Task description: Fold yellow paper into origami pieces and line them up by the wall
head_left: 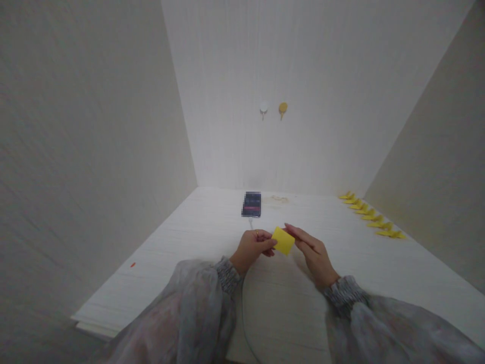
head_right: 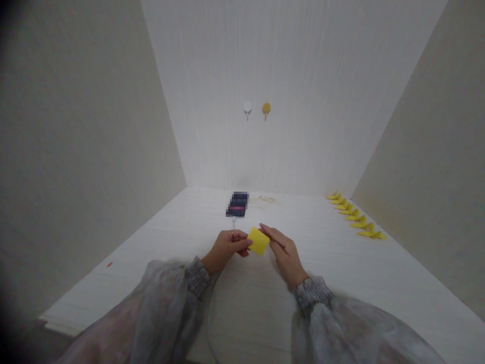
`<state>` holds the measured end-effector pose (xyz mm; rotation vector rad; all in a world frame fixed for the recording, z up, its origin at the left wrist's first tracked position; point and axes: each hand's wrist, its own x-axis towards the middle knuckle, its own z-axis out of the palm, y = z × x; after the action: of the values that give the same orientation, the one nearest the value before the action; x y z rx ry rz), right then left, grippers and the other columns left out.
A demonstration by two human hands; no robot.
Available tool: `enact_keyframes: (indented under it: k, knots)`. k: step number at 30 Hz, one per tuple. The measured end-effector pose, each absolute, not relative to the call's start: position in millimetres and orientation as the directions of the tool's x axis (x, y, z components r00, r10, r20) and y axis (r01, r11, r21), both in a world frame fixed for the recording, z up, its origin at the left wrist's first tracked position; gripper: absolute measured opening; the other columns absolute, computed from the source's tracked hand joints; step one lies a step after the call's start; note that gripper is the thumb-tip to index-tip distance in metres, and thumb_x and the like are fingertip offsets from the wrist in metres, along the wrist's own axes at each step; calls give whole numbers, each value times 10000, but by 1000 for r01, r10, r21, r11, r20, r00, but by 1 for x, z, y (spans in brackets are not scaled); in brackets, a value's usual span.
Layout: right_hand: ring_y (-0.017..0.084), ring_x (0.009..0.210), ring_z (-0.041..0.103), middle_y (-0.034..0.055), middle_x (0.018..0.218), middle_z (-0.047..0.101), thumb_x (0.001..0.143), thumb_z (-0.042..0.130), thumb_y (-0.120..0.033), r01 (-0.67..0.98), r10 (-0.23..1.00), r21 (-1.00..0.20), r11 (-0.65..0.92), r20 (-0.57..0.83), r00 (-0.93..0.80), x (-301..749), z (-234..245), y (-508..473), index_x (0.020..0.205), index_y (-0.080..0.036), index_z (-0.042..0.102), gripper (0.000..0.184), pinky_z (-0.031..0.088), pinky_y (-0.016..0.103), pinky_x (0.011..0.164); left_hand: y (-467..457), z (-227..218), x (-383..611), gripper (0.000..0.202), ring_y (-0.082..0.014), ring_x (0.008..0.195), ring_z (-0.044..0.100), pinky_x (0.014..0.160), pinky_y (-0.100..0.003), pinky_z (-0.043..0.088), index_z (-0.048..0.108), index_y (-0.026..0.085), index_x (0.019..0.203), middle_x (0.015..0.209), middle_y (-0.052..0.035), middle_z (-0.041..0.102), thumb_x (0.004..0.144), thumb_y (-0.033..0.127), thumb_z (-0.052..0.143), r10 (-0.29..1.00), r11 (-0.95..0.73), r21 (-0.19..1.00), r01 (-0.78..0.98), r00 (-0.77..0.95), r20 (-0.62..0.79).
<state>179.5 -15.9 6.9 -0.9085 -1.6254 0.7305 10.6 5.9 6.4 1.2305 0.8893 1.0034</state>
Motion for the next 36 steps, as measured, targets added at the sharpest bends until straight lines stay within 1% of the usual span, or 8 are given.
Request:
enact_keyframes:
  k: [3,6,8,11,14,20,29,36]
  knots:
    - [189,902,553,64,972,620,777,440,-288,109,932,-926,361,358,-50,176,7,-17,1068,-201,559,327,430,320,784,6,0,10,277,-64,437,509,451,-190,431,604,107,708,580,-12,603,568,340,656,941,-56,997,-59,332,73]
    - [174,738,573,59,833,639,723,531,-345,154,961,-949,274,264,-79,170,9,-18,922,-173,620,277,459,270,625,2,-2,11,263,-65,456,503,461,-182,416,619,117,723,559,0,583,610,354,619,906,-165,986,12,397,146]
    - [156,663,563,40,739,630,715,541,-359,179,956,-941,288,271,-113,168,10,-19,819,-168,635,237,451,253,577,-1,-1,12,254,-64,459,496,459,-176,397,621,117,736,543,4,573,628,346,607,890,-211,977,23,417,182]
    - [146,653,557,23,700,621,715,543,-362,175,941,-925,337,327,-84,169,11,-19,742,-173,633,211,446,243,590,-4,3,12,262,-65,488,498,476,-175,391,618,119,776,579,-2,584,604,316,637,876,-245,969,7,429,218]
    - [150,668,564,28,723,630,706,553,-363,178,938,-921,346,346,-32,171,11,-19,750,-177,636,208,453,246,600,-2,3,11,276,-73,502,506,489,-188,403,613,117,778,602,-14,592,596,321,646,882,-243,970,-10,414,225]
    - [164,724,581,32,781,654,711,553,-355,222,940,-917,332,342,6,171,12,-21,772,-187,654,206,464,261,640,4,-7,12,262,-75,489,502,493,-200,422,616,124,726,572,-7,575,601,353,639,910,-240,969,-54,335,244]
    - [171,740,587,27,787,664,710,553,-353,223,940,-917,330,340,10,172,13,-22,786,-190,667,212,462,277,663,2,-1,13,239,-72,480,510,485,-202,443,618,127,667,582,1,591,574,343,658,930,-190,974,-123,296,219]
    - [170,742,579,20,781,661,710,557,-346,200,941,-924,327,338,24,172,12,-23,776,-197,669,197,453,282,674,0,3,14,225,-69,468,512,478,-198,448,613,124,657,593,-2,600,582,333,651,937,-179,975,-129,281,210]
